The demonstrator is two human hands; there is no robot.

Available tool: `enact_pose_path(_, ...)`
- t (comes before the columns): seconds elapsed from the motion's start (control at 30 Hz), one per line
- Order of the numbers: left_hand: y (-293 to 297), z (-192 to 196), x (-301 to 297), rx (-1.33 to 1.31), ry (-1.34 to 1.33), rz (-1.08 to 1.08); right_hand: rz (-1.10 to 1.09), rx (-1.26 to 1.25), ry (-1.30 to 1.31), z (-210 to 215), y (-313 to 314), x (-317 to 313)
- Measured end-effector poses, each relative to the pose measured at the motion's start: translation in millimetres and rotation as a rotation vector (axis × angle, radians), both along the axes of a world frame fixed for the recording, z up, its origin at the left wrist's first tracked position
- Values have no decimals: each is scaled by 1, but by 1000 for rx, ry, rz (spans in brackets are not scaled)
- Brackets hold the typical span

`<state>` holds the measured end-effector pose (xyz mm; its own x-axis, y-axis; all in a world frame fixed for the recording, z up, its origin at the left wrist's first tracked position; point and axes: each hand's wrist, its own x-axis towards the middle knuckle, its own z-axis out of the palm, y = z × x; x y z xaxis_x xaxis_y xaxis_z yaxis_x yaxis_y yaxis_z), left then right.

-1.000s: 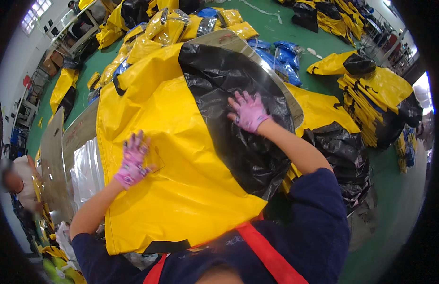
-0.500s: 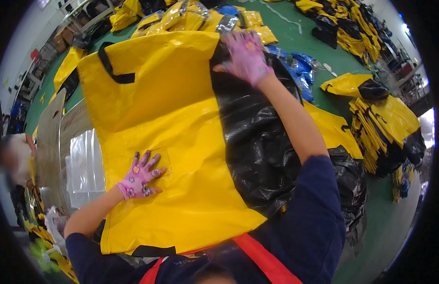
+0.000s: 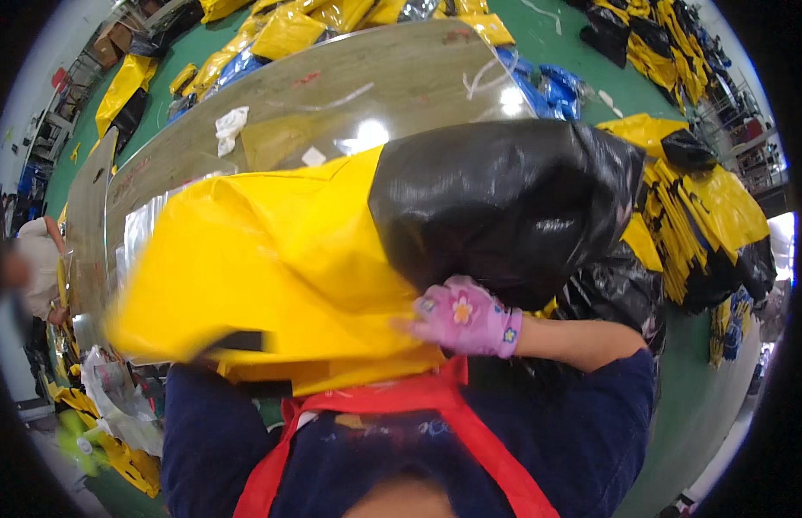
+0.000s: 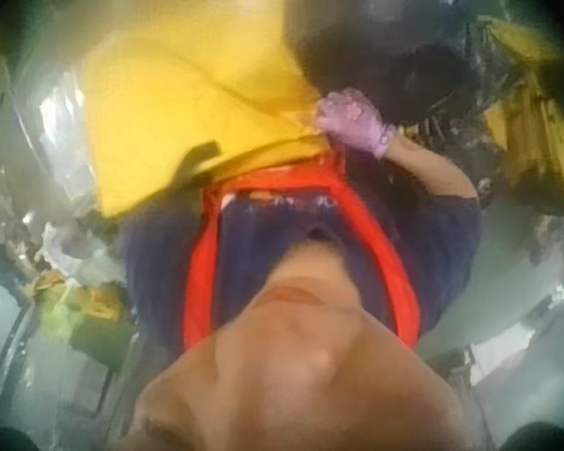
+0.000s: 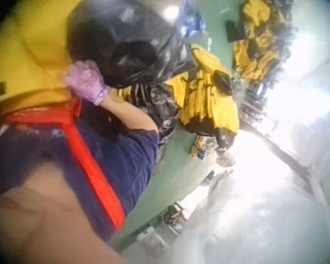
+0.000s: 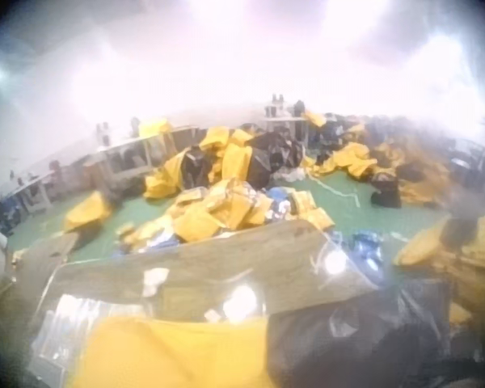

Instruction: The person repeatedly folds yellow and black waterproof bags on a table and places them into clear plastic bags. The person handles the items one at a time, smoothing and folding them before packaging.

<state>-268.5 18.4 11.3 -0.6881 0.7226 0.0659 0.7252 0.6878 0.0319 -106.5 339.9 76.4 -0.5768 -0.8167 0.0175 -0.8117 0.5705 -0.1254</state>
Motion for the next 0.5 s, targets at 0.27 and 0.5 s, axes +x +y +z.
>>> enact_pose_path(0.27,-213,-1,3,-218,-670,439,-226,36,-259,-60,7,26)
enact_pose_path(0.5,-168,116,6,156,224,314,-221,401,-531,-27,-26,10)
